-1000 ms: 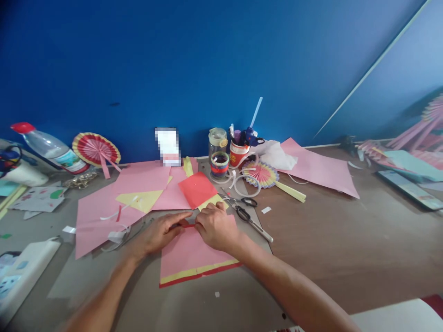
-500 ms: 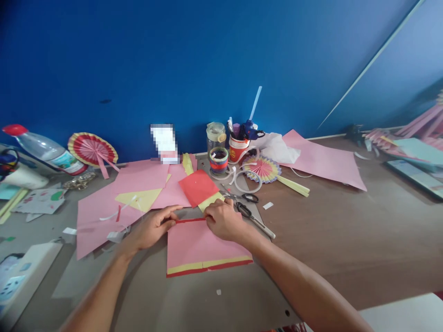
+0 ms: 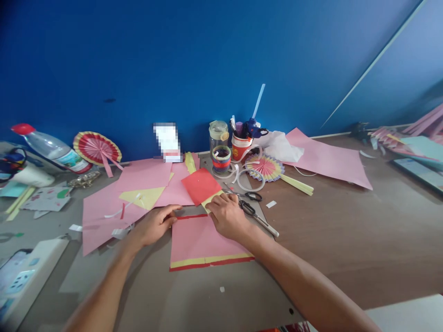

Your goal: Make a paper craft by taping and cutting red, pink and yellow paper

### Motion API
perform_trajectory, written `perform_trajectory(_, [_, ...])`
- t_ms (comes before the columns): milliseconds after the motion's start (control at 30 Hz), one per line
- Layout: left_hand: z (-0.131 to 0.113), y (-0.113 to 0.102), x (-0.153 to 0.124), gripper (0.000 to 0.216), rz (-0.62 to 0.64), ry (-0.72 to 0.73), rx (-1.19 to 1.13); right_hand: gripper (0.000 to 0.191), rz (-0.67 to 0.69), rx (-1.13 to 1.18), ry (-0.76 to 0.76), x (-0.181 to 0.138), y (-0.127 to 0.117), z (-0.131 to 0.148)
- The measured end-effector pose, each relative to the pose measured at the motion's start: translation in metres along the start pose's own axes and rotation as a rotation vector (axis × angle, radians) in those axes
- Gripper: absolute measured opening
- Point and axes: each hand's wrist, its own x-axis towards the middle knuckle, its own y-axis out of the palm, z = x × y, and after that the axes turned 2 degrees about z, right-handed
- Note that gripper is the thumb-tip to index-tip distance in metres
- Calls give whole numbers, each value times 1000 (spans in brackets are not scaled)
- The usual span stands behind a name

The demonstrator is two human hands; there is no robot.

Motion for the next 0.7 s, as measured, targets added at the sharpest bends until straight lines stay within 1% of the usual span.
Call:
perform_trajectory(100, [0, 1, 1, 36, 2, 16, 43, 34, -79, -95, -122, -2, 3, 6])
perform_trajectory(167, [0, 2, 1, 35, -3, 26, 68, 42, -50, -128, -239, -3, 8, 12])
perform_trajectory(233, [-1, 4, 2, 35, -11, 36, 88, 44, 20, -157, -302, -2, 13, 17])
perform_trajectory(333, [-2, 5, 2, 37, -18, 45, 109, 37, 105, -201, -301, 2, 19, 22])
perform_trajectory(400, [-3, 6, 2, 37, -15, 51, 117, 30, 123, -222, -317, 5, 20, 23])
perform_trajectory(567, [-3, 4, 2, 36, -4, 59, 119, 17, 85, -237, -347, 6, 18, 16])
perform_trajectory(700, [-3, 3, 2, 34, -5, 53, 129, 19, 9, -191, -326, 3, 18, 11])
